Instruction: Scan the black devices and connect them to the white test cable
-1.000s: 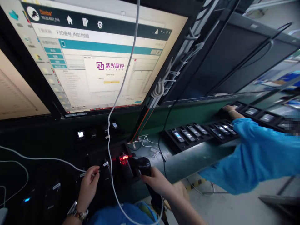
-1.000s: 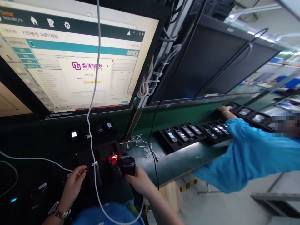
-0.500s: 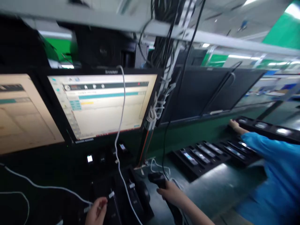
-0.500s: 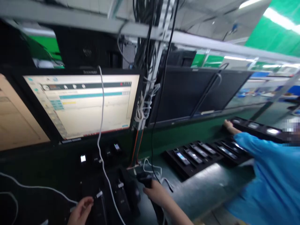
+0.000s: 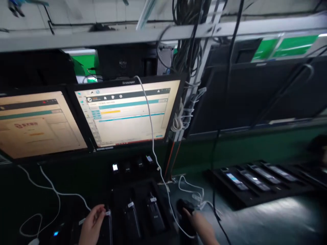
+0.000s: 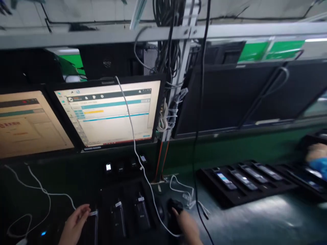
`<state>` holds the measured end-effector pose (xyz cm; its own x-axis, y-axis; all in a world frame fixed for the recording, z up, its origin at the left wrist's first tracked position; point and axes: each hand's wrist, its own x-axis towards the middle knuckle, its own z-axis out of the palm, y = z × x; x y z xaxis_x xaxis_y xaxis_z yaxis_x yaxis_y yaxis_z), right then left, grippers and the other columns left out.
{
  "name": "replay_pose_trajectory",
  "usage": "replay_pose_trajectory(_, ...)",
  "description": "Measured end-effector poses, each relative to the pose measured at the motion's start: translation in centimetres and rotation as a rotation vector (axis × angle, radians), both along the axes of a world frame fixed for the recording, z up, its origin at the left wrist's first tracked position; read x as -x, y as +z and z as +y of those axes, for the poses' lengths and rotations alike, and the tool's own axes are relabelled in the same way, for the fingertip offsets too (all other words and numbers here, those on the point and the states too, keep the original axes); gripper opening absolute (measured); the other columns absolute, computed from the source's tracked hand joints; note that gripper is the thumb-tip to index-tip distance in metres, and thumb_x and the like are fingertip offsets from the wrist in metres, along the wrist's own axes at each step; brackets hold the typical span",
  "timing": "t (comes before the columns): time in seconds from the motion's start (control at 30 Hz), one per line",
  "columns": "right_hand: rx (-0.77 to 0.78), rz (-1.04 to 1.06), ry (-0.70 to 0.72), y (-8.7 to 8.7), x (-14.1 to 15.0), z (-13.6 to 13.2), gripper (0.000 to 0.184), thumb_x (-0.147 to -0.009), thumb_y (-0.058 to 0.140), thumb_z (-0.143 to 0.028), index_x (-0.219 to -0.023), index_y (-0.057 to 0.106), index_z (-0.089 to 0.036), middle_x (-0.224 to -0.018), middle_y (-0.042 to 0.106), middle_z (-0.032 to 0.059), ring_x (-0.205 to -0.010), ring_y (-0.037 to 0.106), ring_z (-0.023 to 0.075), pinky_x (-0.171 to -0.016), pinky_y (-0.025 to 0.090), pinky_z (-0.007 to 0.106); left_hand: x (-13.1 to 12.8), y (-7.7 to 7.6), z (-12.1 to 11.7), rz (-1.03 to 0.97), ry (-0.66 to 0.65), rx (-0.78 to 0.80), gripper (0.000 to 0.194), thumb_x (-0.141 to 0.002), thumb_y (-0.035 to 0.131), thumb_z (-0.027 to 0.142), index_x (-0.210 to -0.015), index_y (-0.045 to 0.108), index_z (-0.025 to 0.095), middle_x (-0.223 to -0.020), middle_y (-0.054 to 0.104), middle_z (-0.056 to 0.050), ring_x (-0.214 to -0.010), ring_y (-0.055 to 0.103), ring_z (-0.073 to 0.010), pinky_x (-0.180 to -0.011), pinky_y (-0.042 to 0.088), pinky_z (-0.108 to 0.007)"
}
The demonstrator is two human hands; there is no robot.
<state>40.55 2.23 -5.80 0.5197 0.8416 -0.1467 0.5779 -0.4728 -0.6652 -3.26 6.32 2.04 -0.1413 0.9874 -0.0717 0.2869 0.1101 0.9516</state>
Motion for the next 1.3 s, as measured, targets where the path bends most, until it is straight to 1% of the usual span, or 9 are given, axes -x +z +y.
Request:
replay_pose_trajectory(0.2,0.066,-0.179,0.192,4.8,7.4,-0.6,0.024,-0.090,0.046,-0.035,-0.101,0.063,-0.022,-0.103,0.069,0.0094,-0.097,0.065,0.0232,-0.085,0.048,0.032,0.2,0.5,-0.9,0.019,0.026,0.092,0.067,-0.057,0.069,0.071,-0.099,0.068,0.019,-0.098,0.073,-0.010,-0.095,0.068,-0.0298,-0.090,0.055,-0.041)
replay_pose_trajectory(0.23,0.102,-0.260,0.355,5.5,9.5,-0.1,0.027,-0.091,0.046,-0.033,-0.108,0.062,-0.022,-0.107,0.068,0.0100,-0.099,0.065,0.0237,-0.085,0.048,0.032,-0.2,0.7,-0.8,0.013,0.003,0.108,0.066,-0.058,0.069,0.070,-0.100,0.068,0.019,-0.099,0.072,-0.010,-0.096,0.068,-0.0294,-0.090,0.055,-0.041)
replay_pose_trajectory(0.37,0.188,-0.300,0.390,7.1,15.2,2.2,0.054,-0.077,0.069,-0.032,-0.120,0.056,-0.003,-0.109,0.064,0.0250,-0.095,0.065,0.0357,-0.079,0.051,0.042,-1.8,1.2,-0.2,-0.041,-0.083,0.126,0.066,-0.062,0.068,0.068,-0.105,0.065,0.018,-0.100,0.072,-0.010,-0.099,0.066,-0.0281,-0.093,0.053,-0.041)
replay_pose_trajectory(0.6,0.180,-0.122,0.386,9.1,13.2,3.6,0.068,-0.063,0.079,-0.028,-0.119,0.055,0.001,-0.103,0.067,0.0240,-0.100,0.064,0.0367,-0.086,0.051,0.044,-3.6,0.8,1.5,-0.079,-0.205,0.126,0.061,-0.068,0.067,0.065,-0.104,0.065,0.016,-0.100,0.069,-0.010,-0.097,0.064,-0.0272,-0.095,0.048,-0.045)
replay_pose_trajectory(0.77,-0.087,0.662,0.502,11.0,15.5,3.5,0.101,-0.058,0.083,-0.042,-0.140,0.032,-0.012,-0.129,0.058,0.0158,-0.117,0.058,0.0256,-0.098,0.049,0.037,-6.8,1.5,1.1,-0.397,-0.319,0.250,0.055,-0.068,0.073,0.058,-0.105,0.067,0.018,-0.108,0.070,-0.011,-0.104,0.063,-0.0259,-0.098,0.046,-0.041)
replay_pose_trajectory(0.9,-0.167,1.157,0.561,11.6,19.8,4.3,0.113,-0.045,0.090,-0.041,-0.137,0.029,-0.017,-0.117,0.063,0.0129,-0.110,0.061,0.0280,-0.095,0.049,0.044,-7.8,2.3,1.3,-0.812,-0.415,0.285,0.055,-0.071,0.072,0.059,-0.106,0.069,0.017,-0.113,0.069,-0.013,-0.104,0.064,-0.0257,-0.093,0.049,-0.039)
replay_pose_trajectory(1.07,-0.243,0.792,0.537,12.4,21.9,5.4,0.092,-0.049,0.087,-0.045,-0.123,0.040,-0.018,-0.092,0.066,0.0050,-0.084,0.063,0.0234,-0.075,0.048,0.037,-6.1,2.7,2.0,-0.849,-0.330,0.368,0.056,-0.058,0.085,0.048,-0.101,0.069,0.015,-0.093,0.073,-0.011,-0.079,0.069,-0.0213,-0.068,0.053,-0.029)
replay_pose_trajectory(1.17,-0.234,0.483,0.426,12.6,21.8,5.0,0.052,-0.068,0.072,-0.049,-0.104,0.046,-0.020,-0.062,0.054,-0.0051,-0.060,0.053,0.0172,-0.058,0.038,0.030,-5.4,2.9,2.1,-0.840,-0.164,0.336,0.056,-0.053,0.088,0.048,-0.095,0.069,0.016,-0.079,0.073,-0.006,-0.070,0.068,-0.0169,-0.061,0.052,-0.025)
replay_pose_trajectory(1.3,-0.115,0.899,0.419,12.5,21.9,3.8,0.023,-0.079,0.049,-0.043,-0.080,0.035,-0.024,-0.054,0.033,-0.0100,-0.048,0.033,0.0104,-0.047,0.027,0.024,-5.5,3.4,2.0,-0.819,-0.031,0.303,0.058,-0.049,0.089,0.047,-0.092,0.068,0.016,-0.069,0.069,0.000,-0.060,0.062,-0.0112,-0.055,0.049,-0.020)
